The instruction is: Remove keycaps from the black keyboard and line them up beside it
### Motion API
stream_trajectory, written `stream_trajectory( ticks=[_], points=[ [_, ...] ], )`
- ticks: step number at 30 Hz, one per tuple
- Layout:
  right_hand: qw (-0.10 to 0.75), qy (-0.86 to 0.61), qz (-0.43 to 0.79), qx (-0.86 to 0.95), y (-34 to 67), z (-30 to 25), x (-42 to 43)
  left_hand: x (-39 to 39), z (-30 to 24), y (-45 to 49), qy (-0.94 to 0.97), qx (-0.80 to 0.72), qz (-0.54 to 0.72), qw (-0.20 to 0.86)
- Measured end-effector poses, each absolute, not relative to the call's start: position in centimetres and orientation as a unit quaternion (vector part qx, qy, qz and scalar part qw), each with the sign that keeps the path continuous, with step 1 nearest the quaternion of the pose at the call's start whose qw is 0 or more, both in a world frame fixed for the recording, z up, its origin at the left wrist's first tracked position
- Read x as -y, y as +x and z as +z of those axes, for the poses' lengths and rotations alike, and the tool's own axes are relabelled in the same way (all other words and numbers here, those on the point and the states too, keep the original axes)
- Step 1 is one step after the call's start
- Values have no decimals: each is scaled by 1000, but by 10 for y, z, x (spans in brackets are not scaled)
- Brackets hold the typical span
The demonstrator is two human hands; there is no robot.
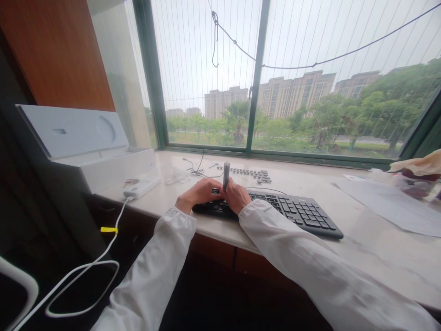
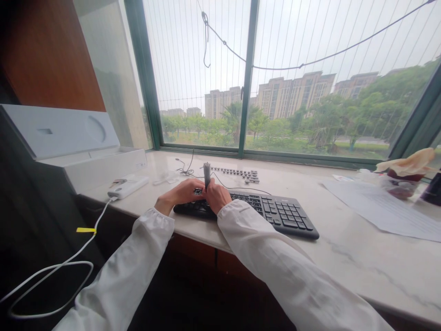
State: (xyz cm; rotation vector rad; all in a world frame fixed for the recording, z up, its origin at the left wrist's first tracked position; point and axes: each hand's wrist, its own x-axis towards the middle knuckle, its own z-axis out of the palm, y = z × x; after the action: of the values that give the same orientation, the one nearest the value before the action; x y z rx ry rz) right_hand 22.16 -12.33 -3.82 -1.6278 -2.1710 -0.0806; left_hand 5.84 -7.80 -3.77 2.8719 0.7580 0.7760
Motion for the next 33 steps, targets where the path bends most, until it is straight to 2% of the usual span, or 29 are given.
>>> stream_trajectory(
  ticks=[7, 19, 33],
  points=[
    [226, -577, -39, 784, 223, -45, 117, 58, -30, 59, 945, -235, 209, 88],
    [234, -582, -39, 778, 223, -47, 116, 50, -31, 62, 948, -208, 210, 119],
    [234, -595, -31, 769, 221, -44, 118, 50, -34, 63, 947, -243, 198, 72]
  ],
)
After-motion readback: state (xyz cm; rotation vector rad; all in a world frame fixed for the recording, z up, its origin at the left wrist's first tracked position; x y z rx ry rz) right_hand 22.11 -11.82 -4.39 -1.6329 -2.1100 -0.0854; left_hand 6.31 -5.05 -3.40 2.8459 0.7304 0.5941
